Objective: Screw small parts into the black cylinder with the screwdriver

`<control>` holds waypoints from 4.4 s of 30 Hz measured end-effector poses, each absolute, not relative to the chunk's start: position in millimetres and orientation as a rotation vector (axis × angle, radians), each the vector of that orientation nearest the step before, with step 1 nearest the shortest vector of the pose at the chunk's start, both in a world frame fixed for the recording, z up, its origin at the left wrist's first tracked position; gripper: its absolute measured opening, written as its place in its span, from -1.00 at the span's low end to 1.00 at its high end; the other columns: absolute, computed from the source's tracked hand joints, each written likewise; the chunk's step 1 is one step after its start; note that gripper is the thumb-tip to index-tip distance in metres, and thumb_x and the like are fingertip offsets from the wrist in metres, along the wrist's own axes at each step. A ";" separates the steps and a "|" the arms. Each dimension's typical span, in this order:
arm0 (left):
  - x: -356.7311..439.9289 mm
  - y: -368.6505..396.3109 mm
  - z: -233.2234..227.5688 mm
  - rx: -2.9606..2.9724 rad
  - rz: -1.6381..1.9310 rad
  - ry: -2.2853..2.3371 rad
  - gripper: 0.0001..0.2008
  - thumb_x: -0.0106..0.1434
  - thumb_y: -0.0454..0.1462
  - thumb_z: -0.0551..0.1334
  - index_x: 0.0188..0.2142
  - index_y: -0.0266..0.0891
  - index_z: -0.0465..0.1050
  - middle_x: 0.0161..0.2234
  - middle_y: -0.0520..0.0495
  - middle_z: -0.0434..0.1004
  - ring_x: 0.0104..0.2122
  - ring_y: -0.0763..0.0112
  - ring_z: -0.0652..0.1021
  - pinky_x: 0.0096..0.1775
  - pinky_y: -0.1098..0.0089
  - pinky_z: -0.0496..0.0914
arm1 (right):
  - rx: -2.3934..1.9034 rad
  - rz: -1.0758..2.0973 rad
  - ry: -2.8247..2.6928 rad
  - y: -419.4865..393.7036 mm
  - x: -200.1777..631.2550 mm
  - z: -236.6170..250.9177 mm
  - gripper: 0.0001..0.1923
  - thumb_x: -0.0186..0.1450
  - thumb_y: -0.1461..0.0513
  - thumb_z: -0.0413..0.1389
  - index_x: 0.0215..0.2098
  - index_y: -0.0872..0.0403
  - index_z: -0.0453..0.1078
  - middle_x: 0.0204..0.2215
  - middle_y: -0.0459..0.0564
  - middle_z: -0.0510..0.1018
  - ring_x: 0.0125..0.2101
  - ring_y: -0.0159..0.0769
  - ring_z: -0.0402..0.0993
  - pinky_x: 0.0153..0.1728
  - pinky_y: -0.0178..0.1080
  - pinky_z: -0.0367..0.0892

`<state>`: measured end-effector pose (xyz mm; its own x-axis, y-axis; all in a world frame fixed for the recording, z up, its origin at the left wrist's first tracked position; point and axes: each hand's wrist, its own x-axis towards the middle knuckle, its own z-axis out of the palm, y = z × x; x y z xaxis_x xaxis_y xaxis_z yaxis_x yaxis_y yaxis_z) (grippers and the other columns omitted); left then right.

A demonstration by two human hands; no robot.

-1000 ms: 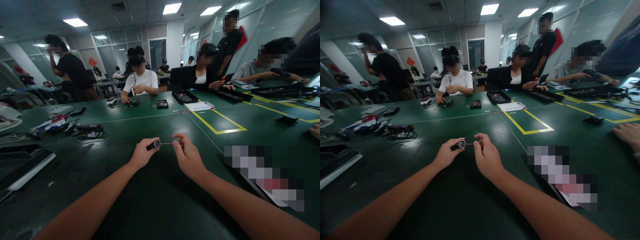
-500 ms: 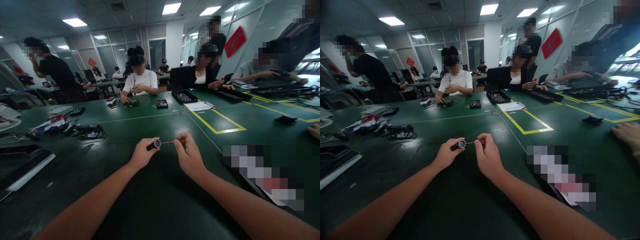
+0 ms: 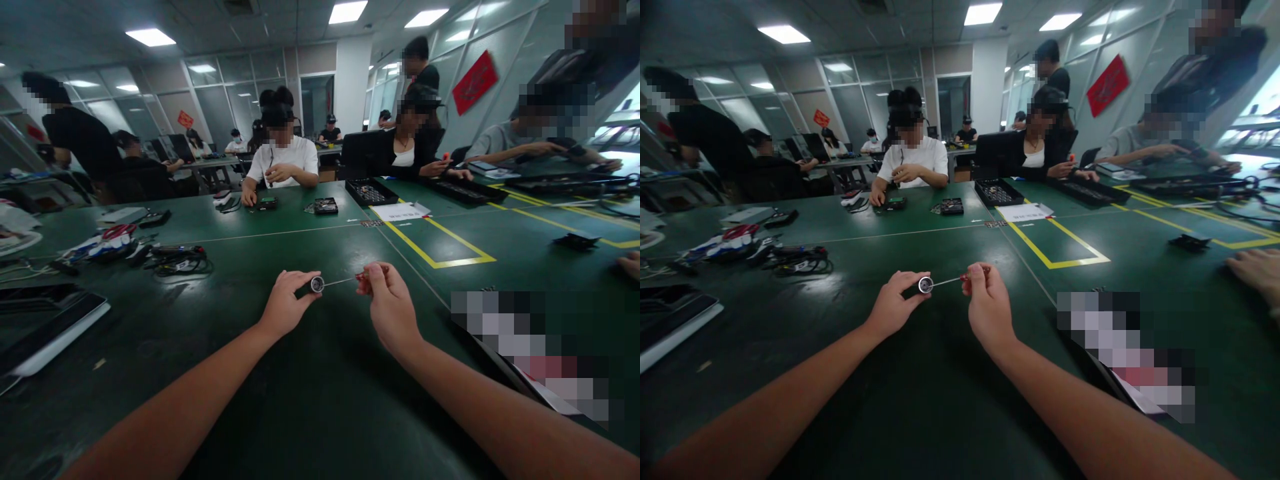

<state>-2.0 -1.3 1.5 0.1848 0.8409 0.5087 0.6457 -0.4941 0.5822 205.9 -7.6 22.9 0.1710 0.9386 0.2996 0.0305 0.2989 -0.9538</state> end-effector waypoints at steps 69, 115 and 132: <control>-2.6 -3.3 -0.4 2.238 1.109 1.521 -0.61 0.24 -0.32 0.41 0.05 0.00 0.52 0.02 -0.03 0.60 0.06 0.16 0.51 0.28 -0.16 0.06 | -1.055 0.696 -1.367 -13.0 205.3 27.0 -0.75 0.45 0.03 -0.02 -0.19 0.01 0.35 -0.39 -0.06 0.52 -0.36 -0.25 0.48 -0.26 -0.15 0.38; -3.7 4.4 -8.2 1.733 1.323 1.345 -0.58 0.29 -0.24 0.34 0.14 -0.16 0.43 0.03 -0.15 0.54 0.01 0.18 0.55 0.13 0.14 0.41 | -1.127 0.509 -1.522 -17.2 209.6 32.8 -0.74 0.49 0.04 -0.08 -0.13 -0.03 0.36 -0.46 -0.12 0.50 -0.46 -0.28 0.45 -0.40 -0.21 0.31; 11.5 -3.4 24.2 2.039 0.955 1.492 -0.79 0.28 -0.12 0.31 -0.19 -0.18 0.46 -0.26 -0.04 0.53 -0.27 0.23 0.53 -0.18 0.24 0.42 | -1.091 0.488 -1.482 -19.2 210.3 33.4 -0.79 0.46 0.12 0.00 0.01 -0.03 0.34 -0.15 0.04 0.59 -0.14 -0.11 0.56 -0.11 -0.02 0.42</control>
